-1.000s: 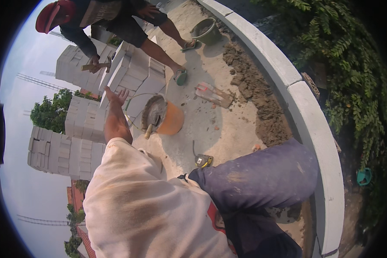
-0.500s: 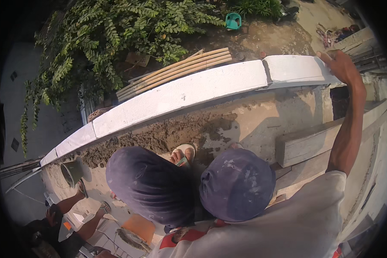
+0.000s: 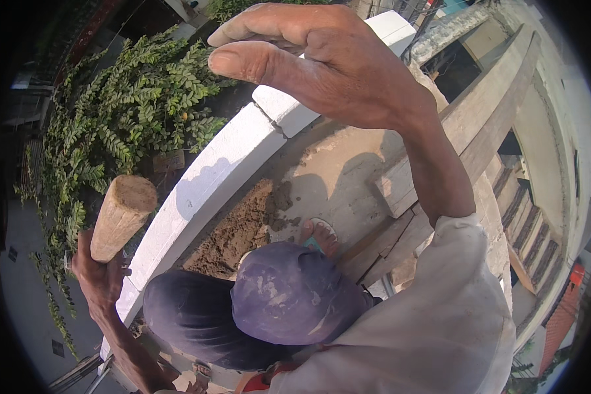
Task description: The person applies mortar to a white block using a trowel and places it onto a low wall. They use a hammer to tap the block into position and adjust its alignment. The person also uses a measuring tape and a string line to ensure the wall is straight.
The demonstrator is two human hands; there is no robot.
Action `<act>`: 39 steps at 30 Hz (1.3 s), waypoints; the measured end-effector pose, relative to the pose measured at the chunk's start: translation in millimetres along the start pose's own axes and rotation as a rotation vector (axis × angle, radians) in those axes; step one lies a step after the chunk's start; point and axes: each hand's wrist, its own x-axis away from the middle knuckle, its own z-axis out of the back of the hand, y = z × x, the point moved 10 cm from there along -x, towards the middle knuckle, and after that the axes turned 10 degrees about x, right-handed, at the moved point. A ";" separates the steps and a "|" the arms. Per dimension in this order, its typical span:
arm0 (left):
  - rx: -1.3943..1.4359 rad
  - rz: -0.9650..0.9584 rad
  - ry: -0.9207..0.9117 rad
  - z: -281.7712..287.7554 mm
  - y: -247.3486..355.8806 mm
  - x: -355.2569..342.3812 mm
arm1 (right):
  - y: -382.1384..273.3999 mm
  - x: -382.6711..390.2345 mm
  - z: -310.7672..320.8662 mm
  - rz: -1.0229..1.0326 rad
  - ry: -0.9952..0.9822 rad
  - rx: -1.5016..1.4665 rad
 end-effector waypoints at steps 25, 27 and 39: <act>-0.273 -0.606 -0.396 -368.2 254.6 -207.8 | 128.4 334.5 -64.1 -1.226 0.617 -0.658; -0.247 -0.582 -0.427 -374.6 253.1 -211.1 | 147.2 334.2 -73.7 -1.265 0.565 -0.708; -0.307 -0.436 -0.446 -382.1 247.7 -216.9 | 217.5 313.7 -54.2 -1.285 0.994 -0.699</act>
